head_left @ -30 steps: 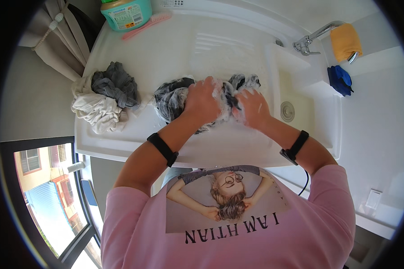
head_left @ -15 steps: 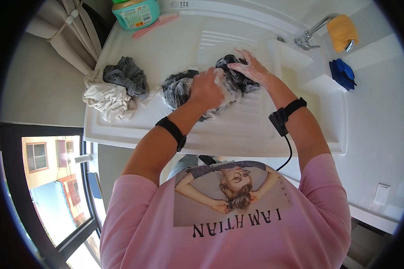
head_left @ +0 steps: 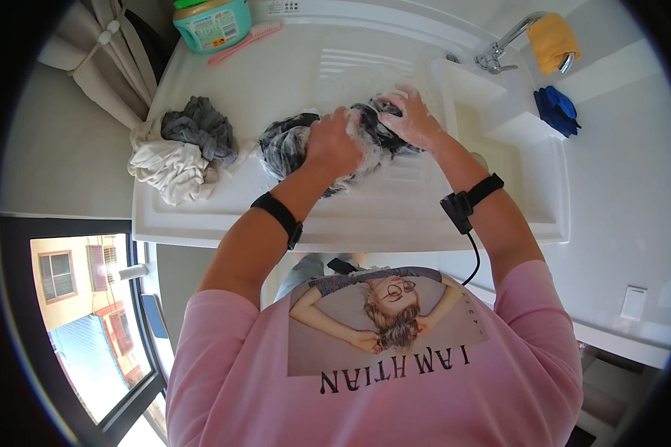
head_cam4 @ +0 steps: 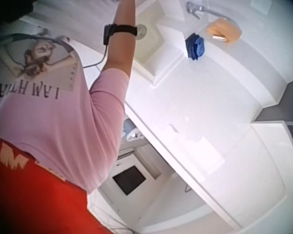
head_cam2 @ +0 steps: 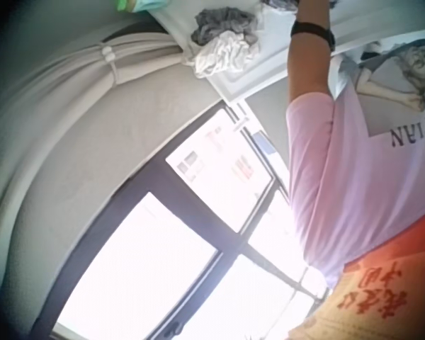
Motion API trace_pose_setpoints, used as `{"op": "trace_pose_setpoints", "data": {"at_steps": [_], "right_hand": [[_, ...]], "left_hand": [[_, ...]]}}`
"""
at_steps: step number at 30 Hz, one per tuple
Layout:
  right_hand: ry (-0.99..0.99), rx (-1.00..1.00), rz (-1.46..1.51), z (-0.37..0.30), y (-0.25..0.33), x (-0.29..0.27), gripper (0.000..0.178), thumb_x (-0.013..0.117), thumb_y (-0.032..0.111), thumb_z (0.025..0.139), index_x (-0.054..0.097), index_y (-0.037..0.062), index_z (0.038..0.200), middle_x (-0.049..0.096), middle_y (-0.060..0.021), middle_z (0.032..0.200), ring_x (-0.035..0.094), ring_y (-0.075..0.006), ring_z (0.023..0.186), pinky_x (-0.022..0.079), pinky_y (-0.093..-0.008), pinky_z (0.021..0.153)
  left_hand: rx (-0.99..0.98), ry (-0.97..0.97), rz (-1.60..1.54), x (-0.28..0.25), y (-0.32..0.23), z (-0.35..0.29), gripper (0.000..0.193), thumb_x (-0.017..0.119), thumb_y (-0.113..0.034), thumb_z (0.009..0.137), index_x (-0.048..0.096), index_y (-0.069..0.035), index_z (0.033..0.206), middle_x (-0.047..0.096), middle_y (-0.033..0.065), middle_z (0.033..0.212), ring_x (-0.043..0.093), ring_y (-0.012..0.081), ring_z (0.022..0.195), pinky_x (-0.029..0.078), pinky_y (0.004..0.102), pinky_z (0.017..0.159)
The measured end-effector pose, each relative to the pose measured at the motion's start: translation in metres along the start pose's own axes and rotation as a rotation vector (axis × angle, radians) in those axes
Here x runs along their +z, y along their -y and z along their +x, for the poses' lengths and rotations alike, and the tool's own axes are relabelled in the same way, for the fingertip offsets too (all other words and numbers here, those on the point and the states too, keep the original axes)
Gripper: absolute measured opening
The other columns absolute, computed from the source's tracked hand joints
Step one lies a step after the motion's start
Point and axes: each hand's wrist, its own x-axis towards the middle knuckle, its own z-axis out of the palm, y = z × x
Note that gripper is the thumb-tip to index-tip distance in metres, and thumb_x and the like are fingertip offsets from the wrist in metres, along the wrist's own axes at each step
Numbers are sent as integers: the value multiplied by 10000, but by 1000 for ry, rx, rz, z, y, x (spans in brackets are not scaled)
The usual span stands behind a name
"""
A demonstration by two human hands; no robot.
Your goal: Hand washing a black garment in a laundry sink using soap suds.
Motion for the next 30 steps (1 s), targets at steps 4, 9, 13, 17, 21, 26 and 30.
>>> {"op": "trace_pose_setpoints", "data": {"at_steps": [4, 9, 13, 17, 21, 26, 30], "right_hand": [[242, 67, 66, -35, 38, -21, 370, 587, 381, 800, 576, 146, 1085, 432, -180, 1224, 432, -368, 1107, 358, -447, 918], [-31, -75, -148, -71, 44, 5, 270, 592, 296, 809, 584, 97, 991, 516, -189, 1097, 487, -370, 1027, 388, -443, 867], [-40, 182, 0, -2, 27, 5, 267, 504, 297, 852, 593, 64, 948, 592, -188, 919, 548, -368, 900, 446, -422, 769], [37, 248, -86, 20, 19, 9, 271, 489, 296, 855, 598, 48, 868, 598, -177, 863, 552, -347, 840, 446, -441, 731], [-72, -56, -106, -50, 59, 7, 190, 540, 270, 825, 605, 92, 812, 585, -167, 816, 555, -372, 766, 455, -442, 686], [60, 223, -73, 4, 36, 6, 216, 501, 263, 853, 612, 81, 825, 590, -163, 850, 563, -369, 815, 450, -442, 716], [95, 239, -68, 6, 33, 10, 297, 445, 319, 881, 619, 79, 860, 591, -147, 945, 569, -340, 846, 456, -416, 751]], "left_hand": [[-47, 12, -51, -5, 3, -7, 457, 569, -243, 715, 492, -47, 1120, 419, 144, 1145, 449, 292, 1019, 352, 420, 837], [-11, 89, -43, -13, -7, -6, 444, 580, -218, 695, 498, -35, 1090, 420, 149, 1099, 448, 300, 1000, 343, 421, 825], [-94, 200, -52, -22, -14, 1, 522, 581, -243, 701, 468, 17, 1140, 390, 169, 1187, 441, 299, 1017, 352, 416, 834], [-20, 0, 50, -2, -5, -2, 509, 575, -240, 713, 452, -18, 1154, 420, 168, 1137, 471, 309, 993, 367, 418, 821], [-100, 95, -15, -15, -3, -3, 499, 584, -241, 713, 450, -42, 1151, 432, 164, 1119, 481, 311, 986, 371, 424, 821], [-52, 82, -3, -17, -10, 2, 488, 558, -322, 779, 442, -66, 1178, 426, 194, 1187, 487, 345, 1014, 391, 448, 846], [-84, 87, -40, -18, -7, 1, 515, 576, -340, 763, 441, -82, 1188, 423, 189, 1195, 488, 336, 1021, 394, 441, 853]]}}
